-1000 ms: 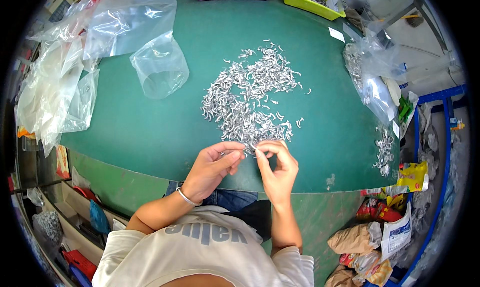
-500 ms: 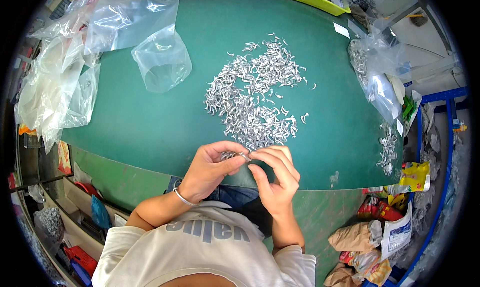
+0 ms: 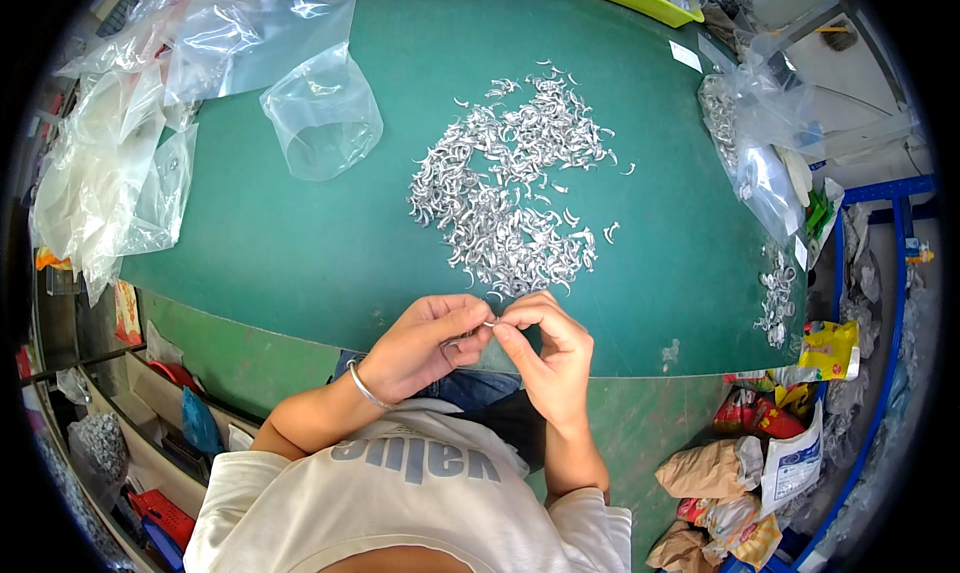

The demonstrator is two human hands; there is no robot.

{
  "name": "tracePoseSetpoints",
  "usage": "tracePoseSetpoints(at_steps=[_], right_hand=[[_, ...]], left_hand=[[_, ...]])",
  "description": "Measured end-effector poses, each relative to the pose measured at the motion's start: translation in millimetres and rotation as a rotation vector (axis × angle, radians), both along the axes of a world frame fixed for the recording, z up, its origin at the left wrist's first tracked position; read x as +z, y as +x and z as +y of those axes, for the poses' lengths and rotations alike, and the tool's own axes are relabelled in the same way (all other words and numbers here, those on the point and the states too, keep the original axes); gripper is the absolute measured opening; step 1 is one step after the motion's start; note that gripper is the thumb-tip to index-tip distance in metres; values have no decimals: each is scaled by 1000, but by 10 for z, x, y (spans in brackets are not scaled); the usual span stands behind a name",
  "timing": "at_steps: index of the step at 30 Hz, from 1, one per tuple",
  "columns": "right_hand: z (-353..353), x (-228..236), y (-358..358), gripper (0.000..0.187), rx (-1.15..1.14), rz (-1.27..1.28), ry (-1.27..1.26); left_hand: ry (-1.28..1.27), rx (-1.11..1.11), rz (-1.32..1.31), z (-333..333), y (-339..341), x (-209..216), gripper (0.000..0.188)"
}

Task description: The person retrieves a bag of small metal hooks from a shelf and pours them onto a green table. They then pick up the hooks one by one, inspect them, and place them into a pile on the table. The person continues this repetitive sorting process for the duration of the clip.

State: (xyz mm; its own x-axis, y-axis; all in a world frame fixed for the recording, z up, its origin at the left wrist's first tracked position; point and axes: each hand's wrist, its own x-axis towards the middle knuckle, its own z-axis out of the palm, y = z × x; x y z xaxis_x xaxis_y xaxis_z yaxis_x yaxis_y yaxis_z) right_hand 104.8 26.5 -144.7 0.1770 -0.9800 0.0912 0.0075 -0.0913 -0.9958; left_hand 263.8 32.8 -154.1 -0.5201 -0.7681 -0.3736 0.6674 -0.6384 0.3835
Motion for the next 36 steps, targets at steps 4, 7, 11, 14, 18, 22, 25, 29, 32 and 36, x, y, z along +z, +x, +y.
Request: tracePoseSetpoints(at_steps=[4, 7, 11, 14, 18, 22, 25, 29, 32, 36], right_hand=[[-147, -103, -63, 4, -259, 233, -108], [-369, -149, -66, 14, -314, 670, -345], [-513, -254, -42, 17, -244, 1000, -427], [-531, -281, -27, 12, -246, 1088, -472], [-503, -287, -51, 10, -244, 1032, -482], [-437, -261, -62, 10, -253, 1011, -449], [-303, -90, -14, 12, -220, 665, -307], [-98, 146, 13, 15, 3, 218, -227], [-43, 190, 76, 15, 6, 150, -211], [-6, 187, 94, 13, -9, 79, -170]], left_hand=[[19, 33, 57, -11, -22, -98, 19], [-72, 150, -59, 10, -39, -75, 18], [-131, 193, -158, 14, -23, -31, 18], [-185, 194, -295, 15, 2, 34, 16], [-269, 204, -428, 37, 4, 89, 16], [-329, 255, -474, 56, -34, 139, 15], [-327, 246, -482, 58, -17, 156, 10], [-261, 226, -356, 77, 17, 125, 11], [-282, 244, -360, 92, -5, 143, 11], [-349, 257, -435, 107, 3, 200, 10]])
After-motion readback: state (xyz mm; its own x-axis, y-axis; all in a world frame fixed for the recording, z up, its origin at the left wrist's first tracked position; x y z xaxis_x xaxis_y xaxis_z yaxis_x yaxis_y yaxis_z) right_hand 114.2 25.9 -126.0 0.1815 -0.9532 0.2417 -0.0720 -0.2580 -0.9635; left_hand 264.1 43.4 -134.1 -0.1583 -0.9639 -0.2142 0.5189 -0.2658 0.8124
